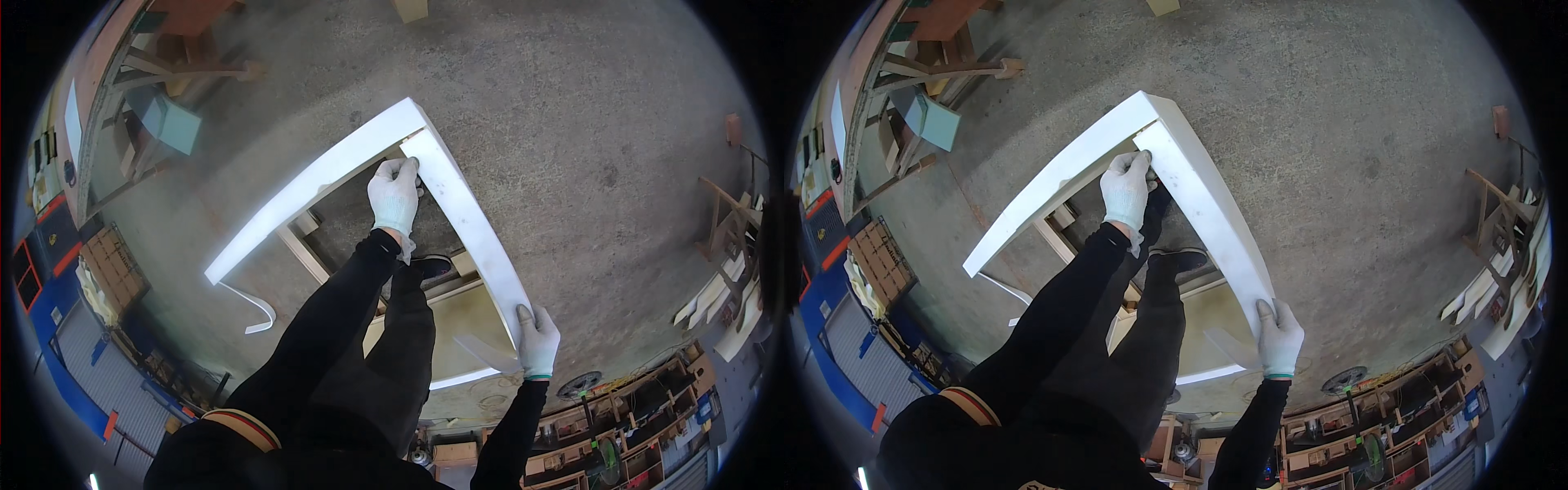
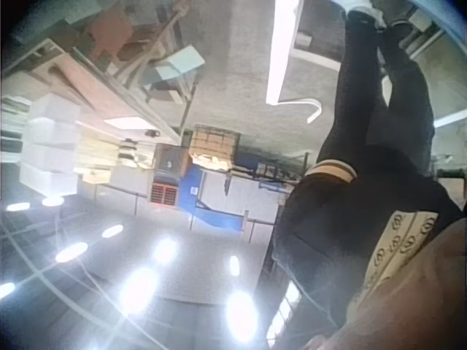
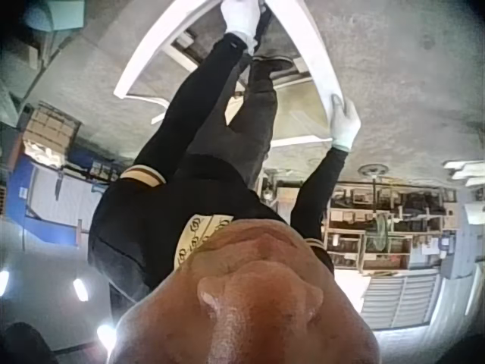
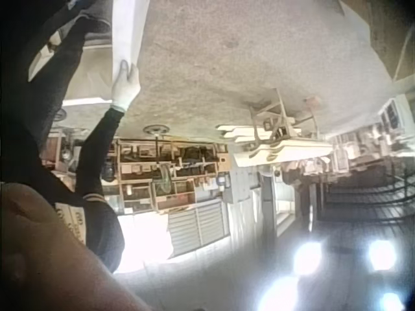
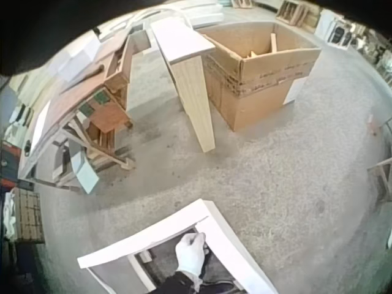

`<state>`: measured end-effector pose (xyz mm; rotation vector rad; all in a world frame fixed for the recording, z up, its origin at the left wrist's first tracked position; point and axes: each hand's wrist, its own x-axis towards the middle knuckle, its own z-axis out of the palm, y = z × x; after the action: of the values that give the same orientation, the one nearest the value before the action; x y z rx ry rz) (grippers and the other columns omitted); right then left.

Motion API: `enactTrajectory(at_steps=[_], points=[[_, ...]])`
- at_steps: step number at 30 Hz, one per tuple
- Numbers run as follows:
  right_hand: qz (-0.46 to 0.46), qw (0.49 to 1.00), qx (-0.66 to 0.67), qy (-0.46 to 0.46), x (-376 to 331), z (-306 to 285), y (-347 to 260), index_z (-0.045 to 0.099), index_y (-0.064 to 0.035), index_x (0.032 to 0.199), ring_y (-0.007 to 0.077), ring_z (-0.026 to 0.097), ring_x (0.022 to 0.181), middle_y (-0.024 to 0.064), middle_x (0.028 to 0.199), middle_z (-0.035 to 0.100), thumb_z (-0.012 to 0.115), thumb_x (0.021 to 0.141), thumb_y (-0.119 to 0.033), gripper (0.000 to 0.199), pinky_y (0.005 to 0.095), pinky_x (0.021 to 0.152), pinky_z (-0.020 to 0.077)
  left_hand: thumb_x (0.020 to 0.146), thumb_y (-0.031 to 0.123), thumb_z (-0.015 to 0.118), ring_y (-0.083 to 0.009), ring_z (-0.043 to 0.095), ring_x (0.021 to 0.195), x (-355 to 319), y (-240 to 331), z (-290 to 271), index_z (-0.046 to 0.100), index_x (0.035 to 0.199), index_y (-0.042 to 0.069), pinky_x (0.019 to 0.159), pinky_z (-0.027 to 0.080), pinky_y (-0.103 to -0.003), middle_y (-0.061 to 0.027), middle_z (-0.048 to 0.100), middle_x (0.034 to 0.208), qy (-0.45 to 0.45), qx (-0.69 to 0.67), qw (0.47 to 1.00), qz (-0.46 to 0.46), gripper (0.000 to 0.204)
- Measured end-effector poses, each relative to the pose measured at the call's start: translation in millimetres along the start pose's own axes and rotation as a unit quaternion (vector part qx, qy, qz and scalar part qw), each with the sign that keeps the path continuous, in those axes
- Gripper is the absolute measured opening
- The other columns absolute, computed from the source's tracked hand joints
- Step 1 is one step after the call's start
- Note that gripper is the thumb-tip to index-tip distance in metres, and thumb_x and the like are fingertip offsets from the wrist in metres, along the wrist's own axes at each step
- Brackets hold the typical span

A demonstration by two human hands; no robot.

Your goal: Applying foam lining to the interior of a wooden furniture frame using glue and a pneumatic spray gun.

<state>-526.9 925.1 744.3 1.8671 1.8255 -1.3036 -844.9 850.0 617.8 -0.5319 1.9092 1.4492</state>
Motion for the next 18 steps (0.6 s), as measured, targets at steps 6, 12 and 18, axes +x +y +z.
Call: enactTrajectory(at_steps=[6, 12, 18], points=[[0.008, 1.0, -0.003, -0.004, 3.2, 0.5, -2.8, 0.071, 0.0029, 0.111, 0.0128, 0.063, 0.076, 0.0158, 0.086, 0.074, 0.071, 0.098, -0.026, 0.032, 0.0318, 0.074, 0.0532, 0.098, 0.019, 0.069, -0.0091, 0.061, 0.067, 3.6, 1.0, 0.5, 0.068, 0.1, -0.003, 0.061, 0.053, -0.026, -0.004, 0.066, 0.08, 0.0, 0.012, 1.0, 0.01, 0.022], [0.015, 1.0, -0.004, -0.017, 4.7, 2.5, -1.7, 0.072, 0.0025, 0.111, 0.0131, 0.063, 0.076, 0.0161, 0.086, 0.074, 0.071, 0.098, -0.027, 0.032, 0.0318, 0.073, 0.053, 0.098, 0.019, 0.068, -0.0095, 0.062, 0.069, 6.4, 1.9, -0.5, 0.068, 0.101, -0.003, 0.061, 0.054, -0.026, -0.0044, 0.066, 0.081, 0.006, 0.014, 1.0, -0.01, 0.022], [0.014, 1.0, 0.006, -0.015, 4.2, 7.2, -4.0, 0.072, 0.0025, 0.111, 0.013, 0.064, 0.076, 0.0159, 0.086, 0.074, 0.071, 0.098, -0.027, 0.032, 0.0316, 0.073, 0.0532, 0.098, 0.019, 0.068, -0.0095, 0.061, 0.068, 9.1, 1.8, -0.1, 0.067, 0.101, -0.003, 0.061, 0.054, -0.026, -0.0042, 0.066, 0.081, 0.002, 0.009, 1.0, -0.003, 0.022]])
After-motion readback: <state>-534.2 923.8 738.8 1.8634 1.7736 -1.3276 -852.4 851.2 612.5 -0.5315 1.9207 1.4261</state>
